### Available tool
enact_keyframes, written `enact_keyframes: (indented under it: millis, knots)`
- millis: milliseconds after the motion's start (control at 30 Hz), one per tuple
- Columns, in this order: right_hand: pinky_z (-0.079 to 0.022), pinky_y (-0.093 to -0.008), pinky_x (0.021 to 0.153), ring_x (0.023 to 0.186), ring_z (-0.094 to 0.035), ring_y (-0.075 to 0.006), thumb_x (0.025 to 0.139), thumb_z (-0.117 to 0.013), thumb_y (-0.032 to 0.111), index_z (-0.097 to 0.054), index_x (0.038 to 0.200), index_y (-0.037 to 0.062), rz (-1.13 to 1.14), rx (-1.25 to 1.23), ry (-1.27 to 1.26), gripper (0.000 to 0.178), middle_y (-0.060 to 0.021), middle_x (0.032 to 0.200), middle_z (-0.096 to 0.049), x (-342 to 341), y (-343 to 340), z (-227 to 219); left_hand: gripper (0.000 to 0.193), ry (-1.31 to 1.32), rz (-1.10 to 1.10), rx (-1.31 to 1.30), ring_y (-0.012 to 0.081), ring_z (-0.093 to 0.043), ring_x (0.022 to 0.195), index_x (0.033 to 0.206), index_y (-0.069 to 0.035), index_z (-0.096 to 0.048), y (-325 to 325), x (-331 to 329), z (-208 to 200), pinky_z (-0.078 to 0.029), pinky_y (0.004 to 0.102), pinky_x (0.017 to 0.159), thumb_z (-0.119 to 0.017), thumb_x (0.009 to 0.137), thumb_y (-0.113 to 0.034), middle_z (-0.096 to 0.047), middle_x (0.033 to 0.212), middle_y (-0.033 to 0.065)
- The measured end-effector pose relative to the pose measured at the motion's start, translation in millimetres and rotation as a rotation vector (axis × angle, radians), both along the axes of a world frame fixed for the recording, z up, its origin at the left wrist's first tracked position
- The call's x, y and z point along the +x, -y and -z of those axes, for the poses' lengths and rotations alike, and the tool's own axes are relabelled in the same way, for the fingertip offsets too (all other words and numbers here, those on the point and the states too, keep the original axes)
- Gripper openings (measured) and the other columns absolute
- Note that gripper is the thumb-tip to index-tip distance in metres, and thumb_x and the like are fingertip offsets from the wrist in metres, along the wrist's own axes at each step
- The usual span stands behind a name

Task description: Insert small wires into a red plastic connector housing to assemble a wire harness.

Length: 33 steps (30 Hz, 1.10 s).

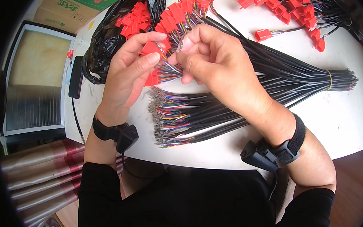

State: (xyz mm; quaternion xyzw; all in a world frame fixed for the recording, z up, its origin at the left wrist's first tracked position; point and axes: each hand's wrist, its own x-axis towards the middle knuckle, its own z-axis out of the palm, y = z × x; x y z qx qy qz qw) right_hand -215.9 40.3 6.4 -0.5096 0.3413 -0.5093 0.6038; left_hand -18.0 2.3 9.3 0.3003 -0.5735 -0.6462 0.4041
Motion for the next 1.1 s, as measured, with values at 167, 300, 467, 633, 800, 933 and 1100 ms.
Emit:
enact_keyframes:
  millis: [167,300,467,633,800,933,1100]
  knots:
    - [-0.045,-0.0191,0.058,0.062,-0.059,-0.0067,0.088,-0.053,0.006,-0.053,0.092,0.0016,-0.025,0.057,-0.125,0.006,-0.0081,0.086,-0.067,-5.5,3.0,-1.5,0.032,0.025,-0.01,-0.09,0.0085,-0.053,0.095,0.115,0.001,-0.053,-3.2,-2.4,-4.2,-0.043,0.023,0.084,-0.059,0.083,0.0,-0.056,0.102,0.0053]
    - [-0.046,-0.0197,0.056,0.065,-0.062,-0.0079,0.09,-0.052,0.008,-0.052,0.093,0.0016,-0.017,0.079,-0.135,0.007,-0.0083,0.086,-0.067,-4.3,3.2,2.7,0.029,0.045,-0.065,-0.188,0.0108,-0.052,0.099,0.11,0.001,-0.054,-3.6,-5.4,-1.8,-0.044,0.025,0.086,-0.06,0.081,0.004,-0.054,0.104,0.0067]
    - [-0.044,-0.0183,0.053,0.064,-0.061,-0.0074,0.092,-0.053,0.011,-0.052,0.095,0.0028,-0.008,0.118,-0.081,0.009,-0.0082,0.088,-0.066,-0.6,1.2,2.5,0.026,0.085,-0.087,-0.307,0.0119,-0.052,0.102,0.107,0.001,-0.055,-3.1,-2.3,3.1,-0.045,0.026,0.087,-0.059,0.081,0.006,-0.052,0.105,0.007]
    - [-0.04,-0.0167,0.054,0.062,-0.055,-0.0044,0.091,-0.056,0.015,-0.055,0.095,0.004,-0.072,0.098,-0.105,0.011,-0.0041,0.084,-0.063,-0.4,1.9,3.8,0.023,0.162,-0.053,-0.21,0.0106,-0.054,0.098,0.107,0.003,-0.058,-9.6,-5.0,-4.8,-0.046,0.0238,0.082,-0.058,0.084,0.003,-0.052,0.103,0.0065]
    - [-0.037,-0.0163,0.058,0.064,-0.046,-0.0022,0.09,-0.059,0.016,-0.06,0.092,0.005,-0.124,0.074,-0.103,0.012,0.003,0.077,-0.058,4.1,0.4,6.7,0.02,0.19,-0.004,-0.266,0.0089,-0.056,0.088,0.107,0.003,-0.058,-8.4,-4.7,-6.1,-0.047,0.0224,0.077,-0.057,0.088,-0.004,-0.054,0.101,0.0069]
    - [-0.037,-0.0159,0.059,0.065,-0.046,-0.0018,0.09,-0.059,0.016,-0.061,0.092,0.0058,-0.136,0.061,-0.111,0.011,0.0038,0.077,-0.057,3.1,1.6,7.9,0.019,0.262,-0.004,-0.276,0.0053,-0.054,0.081,0.106,0.001,-0.058,-7.7,-2.5,-4.2,-0.043,0.0194,0.068,-0.054,0.09,-0.007,-0.058,0.098,0.0037]
    - [-0.037,-0.0156,0.062,0.069,-0.046,-0.0015,0.09,-0.06,0.016,-0.061,0.093,0.0058,-0.154,0.121,-0.048,0.011,0.0046,0.079,-0.055,1.9,1.8,6.5,0.012,0.201,-0.023,-0.214,0.0048,-0.054,0.078,0.099,0.0,-0.059,-6.2,-2.2,-1.0,-0.044,0.0192,0.067,-0.056,0.09,-0.007,-0.059,0.087,0.0017]
